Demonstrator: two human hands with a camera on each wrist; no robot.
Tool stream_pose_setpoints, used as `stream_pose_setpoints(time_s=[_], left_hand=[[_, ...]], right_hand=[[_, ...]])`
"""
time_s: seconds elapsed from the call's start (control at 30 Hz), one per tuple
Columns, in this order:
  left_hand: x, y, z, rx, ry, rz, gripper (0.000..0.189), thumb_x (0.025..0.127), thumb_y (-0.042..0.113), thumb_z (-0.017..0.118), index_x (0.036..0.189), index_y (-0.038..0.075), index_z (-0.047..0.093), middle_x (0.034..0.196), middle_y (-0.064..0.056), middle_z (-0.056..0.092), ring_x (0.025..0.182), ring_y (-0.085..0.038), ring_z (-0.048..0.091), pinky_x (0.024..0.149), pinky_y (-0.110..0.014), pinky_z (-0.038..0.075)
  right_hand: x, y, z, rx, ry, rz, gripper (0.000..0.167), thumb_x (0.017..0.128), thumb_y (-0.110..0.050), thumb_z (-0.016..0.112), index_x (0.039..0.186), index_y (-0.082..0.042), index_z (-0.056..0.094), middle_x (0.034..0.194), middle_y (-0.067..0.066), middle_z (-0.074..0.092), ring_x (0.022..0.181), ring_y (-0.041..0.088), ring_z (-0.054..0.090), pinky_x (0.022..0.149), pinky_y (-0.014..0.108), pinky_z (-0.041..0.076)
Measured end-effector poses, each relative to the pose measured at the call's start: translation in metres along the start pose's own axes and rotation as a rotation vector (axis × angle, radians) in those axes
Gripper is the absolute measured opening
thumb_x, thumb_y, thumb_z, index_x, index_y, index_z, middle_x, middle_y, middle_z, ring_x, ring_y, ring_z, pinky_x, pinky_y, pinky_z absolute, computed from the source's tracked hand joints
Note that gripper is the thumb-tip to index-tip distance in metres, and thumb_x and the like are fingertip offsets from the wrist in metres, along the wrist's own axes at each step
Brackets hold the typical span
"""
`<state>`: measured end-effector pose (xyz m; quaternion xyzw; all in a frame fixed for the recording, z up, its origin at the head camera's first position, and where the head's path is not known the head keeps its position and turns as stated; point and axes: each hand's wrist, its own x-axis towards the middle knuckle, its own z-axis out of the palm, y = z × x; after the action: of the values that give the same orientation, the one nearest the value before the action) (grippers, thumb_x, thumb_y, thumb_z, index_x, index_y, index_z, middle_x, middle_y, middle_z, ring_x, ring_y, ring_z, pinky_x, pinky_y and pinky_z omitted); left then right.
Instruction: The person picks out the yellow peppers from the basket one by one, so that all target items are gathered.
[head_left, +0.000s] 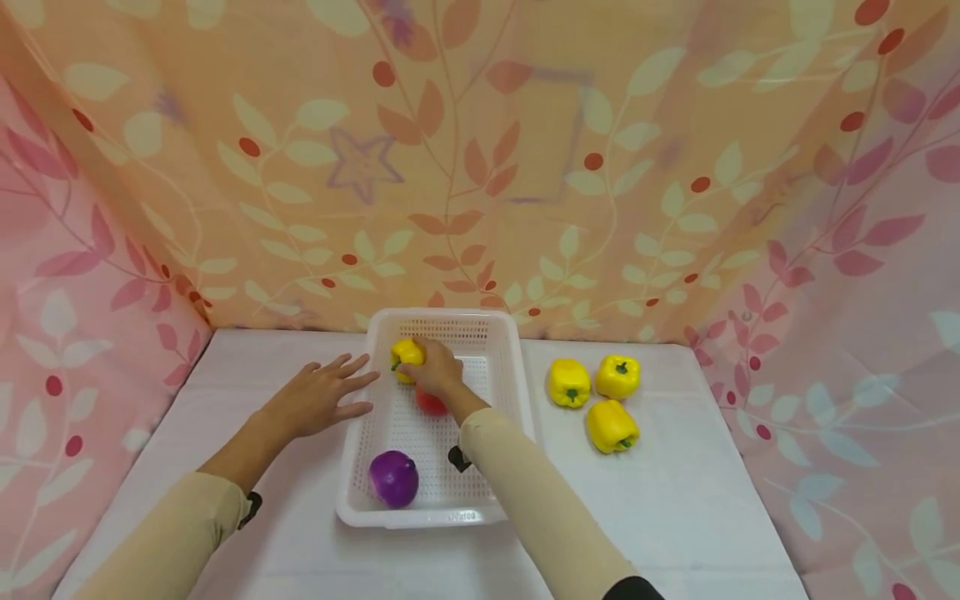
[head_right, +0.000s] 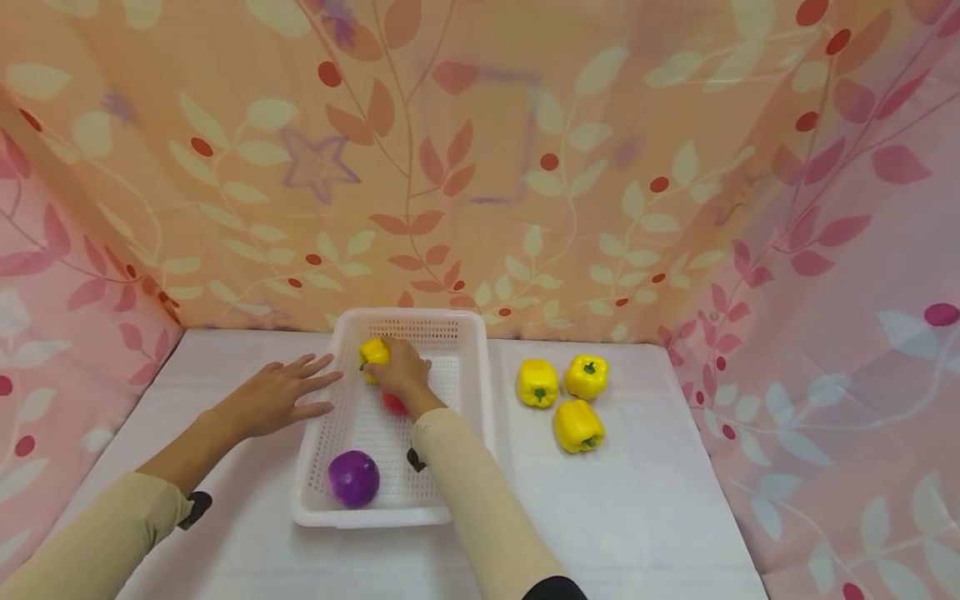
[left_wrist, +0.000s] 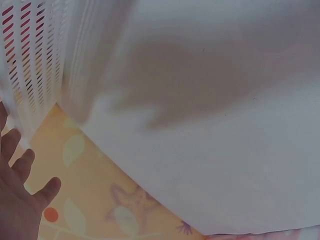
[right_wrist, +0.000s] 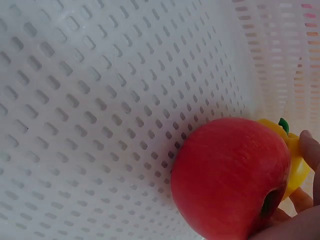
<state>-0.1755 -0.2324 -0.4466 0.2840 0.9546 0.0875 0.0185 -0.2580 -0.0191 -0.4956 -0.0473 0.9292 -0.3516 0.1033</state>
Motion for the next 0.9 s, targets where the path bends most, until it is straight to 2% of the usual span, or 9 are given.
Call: stream_pose_setpoints(time_s=[0.1,0.23,0.47,0.67,0.9], left_hand=[[0.001,0.001,0.000,0.003,0.000,0.000,0.055,0.097,0.045,0.061,0.143,0.015,0.056,0.152,-0.018,0.044,0.137,-0.046,0.040,0.099,-0.070,0.038],[0.001,0.000,0.000,0.007,-0.002,0.004,0.056,0.097,0.046,0.061,0.143,0.015,0.056,0.152,-0.018,0.044,0.137,-0.047,0.040,0.099,-0.071,0.038],[0.002,-0.001,0.000,0.011,0.006,0.013,0.056,0.097,0.046,0.061,0.143,0.014,0.056,0.152,-0.018,0.044,0.137,-0.046,0.041,0.098,-0.071,0.038],[0.003,0.001,-0.001,0.020,0.000,0.019,0.057,0.097,0.048,0.059,0.143,0.015,0.056,0.151,-0.019,0.044,0.137,-0.047,0.041,0.097,-0.071,0.039],[0.001,0.001,0.000,0.024,-0.004,0.012,0.057,0.097,0.047,0.059,0.144,0.014,0.055,0.152,-0.019,0.043,0.137,-0.047,0.041,0.097,-0.071,0.039]], right_hand=[[0.000,0.001,-0.003,0.031,0.007,-0.003,0.065,0.090,-0.037,0.073,0.148,-0.020,0.048,0.145,0.003,0.054,0.121,0.026,0.055,0.104,0.045,0.042],[-0.001,-0.001,-0.012,0.114,0.006,-0.027,0.068,0.089,-0.035,0.074,0.148,-0.017,0.048,0.146,0.006,0.053,0.123,0.028,0.054,0.104,0.043,0.044],[0.001,0.000,-0.031,0.327,-0.001,-0.099,0.064,0.088,-0.029,0.078,0.144,-0.014,0.053,0.143,0.006,0.054,0.123,0.024,0.054,0.106,0.036,0.045],[-0.009,-0.001,-0.058,0.359,-0.010,-0.208,0.060,0.087,-0.027,0.079,0.141,-0.014,0.057,0.141,0.006,0.057,0.123,0.025,0.054,0.104,0.034,0.046],[-0.028,0.004,-0.088,0.464,-0.117,-0.302,0.056,0.090,-0.016,0.076,0.141,-0.007,0.056,0.145,0.008,0.053,0.130,0.026,0.051,0.107,0.033,0.044]])
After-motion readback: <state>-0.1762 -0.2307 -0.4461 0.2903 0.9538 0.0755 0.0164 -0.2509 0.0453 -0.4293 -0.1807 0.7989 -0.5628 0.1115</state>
